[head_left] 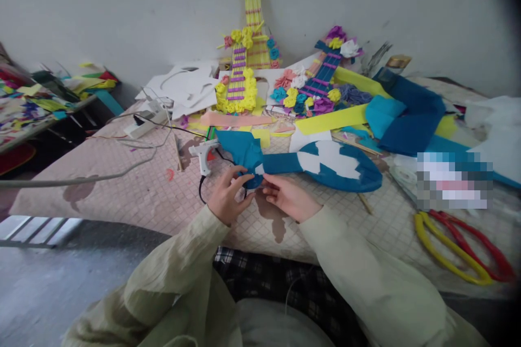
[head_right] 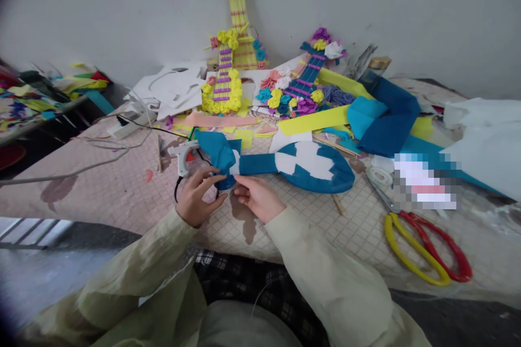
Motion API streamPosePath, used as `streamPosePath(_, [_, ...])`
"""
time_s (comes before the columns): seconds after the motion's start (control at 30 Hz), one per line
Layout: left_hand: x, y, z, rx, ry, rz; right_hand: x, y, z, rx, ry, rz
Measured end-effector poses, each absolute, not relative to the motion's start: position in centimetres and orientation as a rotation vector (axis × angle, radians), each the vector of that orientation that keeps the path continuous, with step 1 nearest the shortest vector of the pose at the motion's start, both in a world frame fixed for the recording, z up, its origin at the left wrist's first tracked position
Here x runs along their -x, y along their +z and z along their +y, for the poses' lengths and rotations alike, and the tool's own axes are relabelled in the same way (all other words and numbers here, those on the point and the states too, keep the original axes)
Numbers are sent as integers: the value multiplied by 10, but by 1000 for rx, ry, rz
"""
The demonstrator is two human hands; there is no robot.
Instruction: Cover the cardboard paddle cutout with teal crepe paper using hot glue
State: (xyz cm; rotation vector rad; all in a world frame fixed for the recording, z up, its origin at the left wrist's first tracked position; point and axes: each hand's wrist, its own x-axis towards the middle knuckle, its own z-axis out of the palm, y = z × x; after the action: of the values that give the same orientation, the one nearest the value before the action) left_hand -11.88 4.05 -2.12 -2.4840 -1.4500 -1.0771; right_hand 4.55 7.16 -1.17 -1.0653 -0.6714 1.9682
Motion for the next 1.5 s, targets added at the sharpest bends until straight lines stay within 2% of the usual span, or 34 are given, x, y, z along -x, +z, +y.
streamPosePath(0.13, [116, -14, 41, 2442, -1142, -1436, -37, -15, 75, 1061, 1893, -748])
streamPosePath(0.37, [117, -1, 34, 2323, -953, -1461, -44, -7, 67, 1036, 1747, -837])
streamPosePath(0.67, [106, 9, 37, 2277, -871, -1214, -49, 7, 61, 1031, 1572, -845])
streamPosePath(1.23, [96, 23, 52, 2167, -968, -1071, -62, 13, 52, 807, 1568, -970])
streamPosePath(1.5, [90, 24, 51, 2231, -1007, -1095, -57, 2, 53, 848, 1384, -989])
